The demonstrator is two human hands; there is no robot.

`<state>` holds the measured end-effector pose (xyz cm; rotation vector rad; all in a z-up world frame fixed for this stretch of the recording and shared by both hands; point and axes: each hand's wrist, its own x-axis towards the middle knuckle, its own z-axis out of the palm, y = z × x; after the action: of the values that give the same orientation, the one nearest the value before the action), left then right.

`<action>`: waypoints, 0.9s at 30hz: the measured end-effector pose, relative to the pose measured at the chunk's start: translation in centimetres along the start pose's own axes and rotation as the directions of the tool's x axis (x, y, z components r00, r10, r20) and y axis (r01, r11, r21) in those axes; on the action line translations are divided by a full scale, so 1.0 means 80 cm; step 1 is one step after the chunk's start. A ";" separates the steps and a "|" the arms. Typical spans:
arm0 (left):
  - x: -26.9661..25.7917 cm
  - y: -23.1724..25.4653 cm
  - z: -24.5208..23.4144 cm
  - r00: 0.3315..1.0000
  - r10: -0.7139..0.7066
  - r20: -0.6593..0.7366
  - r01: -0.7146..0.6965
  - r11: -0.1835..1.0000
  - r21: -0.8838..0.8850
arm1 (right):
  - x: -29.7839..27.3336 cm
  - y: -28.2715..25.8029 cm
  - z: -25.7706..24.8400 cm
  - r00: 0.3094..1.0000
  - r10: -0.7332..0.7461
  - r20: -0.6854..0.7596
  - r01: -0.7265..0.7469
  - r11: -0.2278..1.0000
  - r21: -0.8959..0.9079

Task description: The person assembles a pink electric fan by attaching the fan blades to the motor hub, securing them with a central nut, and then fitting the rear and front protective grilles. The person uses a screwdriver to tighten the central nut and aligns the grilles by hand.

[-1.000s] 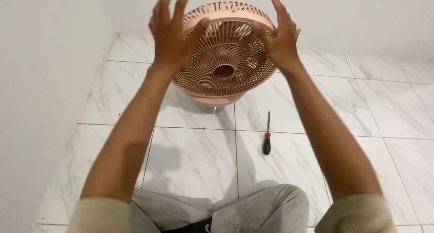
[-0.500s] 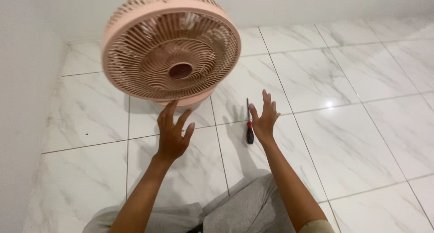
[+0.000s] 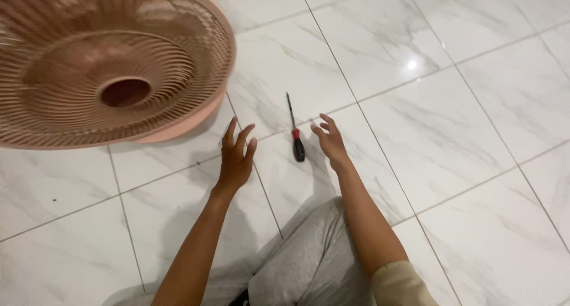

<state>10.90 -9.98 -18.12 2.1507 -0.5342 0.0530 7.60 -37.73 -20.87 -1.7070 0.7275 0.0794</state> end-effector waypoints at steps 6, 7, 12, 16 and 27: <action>0.041 -0.036 0.071 0.710 -0.524 0.470 0.689 0.378 -0.619 | 0.023 0.039 0.021 0.993 0.063 0.104 -0.048 0.990 -0.136; 0.044 -0.038 0.079 0.708 -0.516 0.483 0.695 0.387 -0.606 | 0.026 0.043 0.024 0.991 0.062 0.121 -0.041 0.985 -0.168; 0.048 -0.037 0.109 0.676 -0.485 0.554 0.734 0.386 -0.558 | 0.027 0.054 0.035 0.983 0.107 0.148 -0.062 0.957 -0.284; 0.045 -0.041 0.132 0.634 -0.465 0.618 0.773 0.373 -0.512 | 0.028 0.054 0.045 0.975 0.091 0.201 -0.023 0.949 -0.315; 0.031 -0.040 0.150 0.623 -0.434 0.651 0.780 0.279 -0.560 | 0.033 0.067 0.057 0.976 0.081 0.204 -0.007 0.940 -0.340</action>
<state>12.54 -18.67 -27.21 1.2409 0.1712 -0.9338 8.49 -35.16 -27.88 -1.9706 0.6134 0.4371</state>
